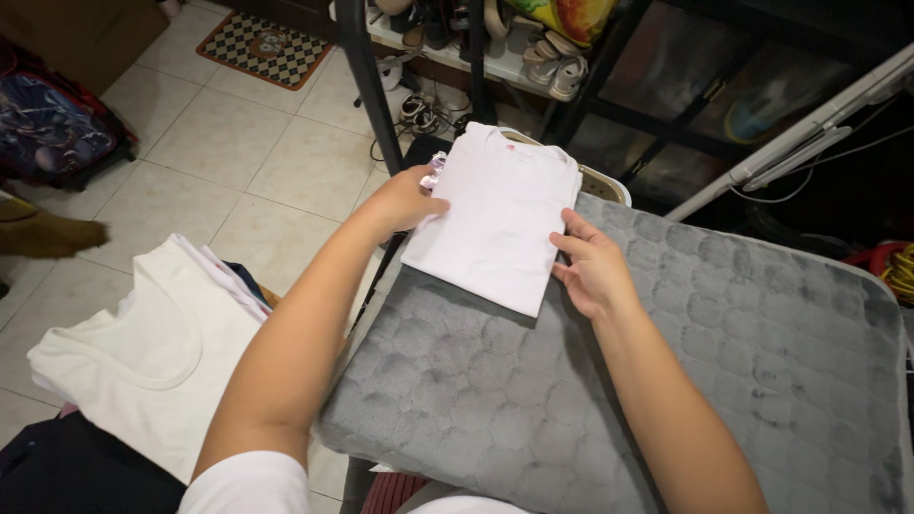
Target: The person irons two white t-shirts on a portable ironing board. They smooth out the fabric, use an iron to press the shirts, and then fold them neatly before placing them aside.
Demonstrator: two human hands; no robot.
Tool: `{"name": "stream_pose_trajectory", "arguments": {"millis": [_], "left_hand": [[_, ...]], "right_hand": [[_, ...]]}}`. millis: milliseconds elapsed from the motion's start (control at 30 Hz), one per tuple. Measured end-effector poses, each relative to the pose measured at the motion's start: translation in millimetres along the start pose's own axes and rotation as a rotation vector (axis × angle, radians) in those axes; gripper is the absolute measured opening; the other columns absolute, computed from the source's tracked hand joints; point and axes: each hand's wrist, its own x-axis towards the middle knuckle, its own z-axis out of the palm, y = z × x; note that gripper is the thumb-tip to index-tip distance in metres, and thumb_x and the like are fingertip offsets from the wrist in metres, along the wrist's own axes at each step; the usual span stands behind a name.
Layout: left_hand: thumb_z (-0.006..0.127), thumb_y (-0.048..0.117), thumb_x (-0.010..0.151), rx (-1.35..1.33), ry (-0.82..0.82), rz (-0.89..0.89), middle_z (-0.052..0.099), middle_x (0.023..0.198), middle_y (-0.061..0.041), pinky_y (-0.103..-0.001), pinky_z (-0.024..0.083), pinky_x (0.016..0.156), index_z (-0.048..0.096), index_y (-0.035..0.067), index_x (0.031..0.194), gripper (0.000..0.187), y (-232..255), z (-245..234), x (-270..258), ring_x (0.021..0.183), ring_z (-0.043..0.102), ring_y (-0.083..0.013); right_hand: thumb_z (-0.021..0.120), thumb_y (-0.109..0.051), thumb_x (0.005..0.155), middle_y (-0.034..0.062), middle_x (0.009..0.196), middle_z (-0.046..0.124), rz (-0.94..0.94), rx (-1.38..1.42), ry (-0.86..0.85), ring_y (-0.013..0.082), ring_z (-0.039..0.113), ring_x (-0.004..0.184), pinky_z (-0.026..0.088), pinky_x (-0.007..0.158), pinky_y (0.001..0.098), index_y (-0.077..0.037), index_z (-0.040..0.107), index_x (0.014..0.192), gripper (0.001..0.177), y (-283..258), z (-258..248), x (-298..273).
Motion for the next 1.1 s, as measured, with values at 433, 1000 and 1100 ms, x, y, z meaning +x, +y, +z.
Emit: {"name": "stream_pose_trajectory", "arguments": {"millis": [433, 1000, 1100], "left_hand": [[0.086, 0.023, 0.07, 0.111, 0.027, 0.094, 0.066, 0.128, -0.021, -0.039, 0.053, 0.096, 0.051, 0.007, 0.144, 0.084, -18.4, 11.4, 15.7, 0.114, 0.067, -0.0327], [0.079, 0.026, 0.083, 0.618, -0.001, 0.798, 0.057, 0.14, -0.016, -0.052, 0.047, 0.097, 0.06, 0.01, 0.136, 0.058, 147.1, 146.7, -102.2, 0.129, 0.051, -0.0393], [0.077, 0.033, 0.083, 0.705, -0.228, 0.969, 0.061, 0.136, -0.015, -0.051, 0.047, 0.096, 0.058, 0.007, 0.136, 0.062, 177.4, 193.3, -129.3, 0.127, 0.054, -0.0377]], "right_hand": [[0.068, -0.002, 0.09, 0.0144, 0.113, 0.069, 0.307, -0.174, -0.369, 0.0207, 0.072, 0.092, 0.059, 0.068, 0.0315, -0.006, 0.061, 0.142, 0.053, 13.0, 20.8, -60.0], [0.067, -0.001, 0.092, 0.0155, 0.113, 0.074, -0.264, -0.144, 0.337, 0.0244, 0.073, 0.096, 0.06, 0.065, 0.0344, 0.005, 0.069, 0.118, 0.026, -33.7, -218.2, -272.5], [0.064, -0.002, 0.098, 0.0133, 0.115, 0.072, -0.376, -0.068, 0.669, 0.0206, 0.07, 0.096, 0.059, 0.068, 0.0339, 0.001, 0.067, 0.12, 0.023, -14.0, -304.8, -346.2]]}}
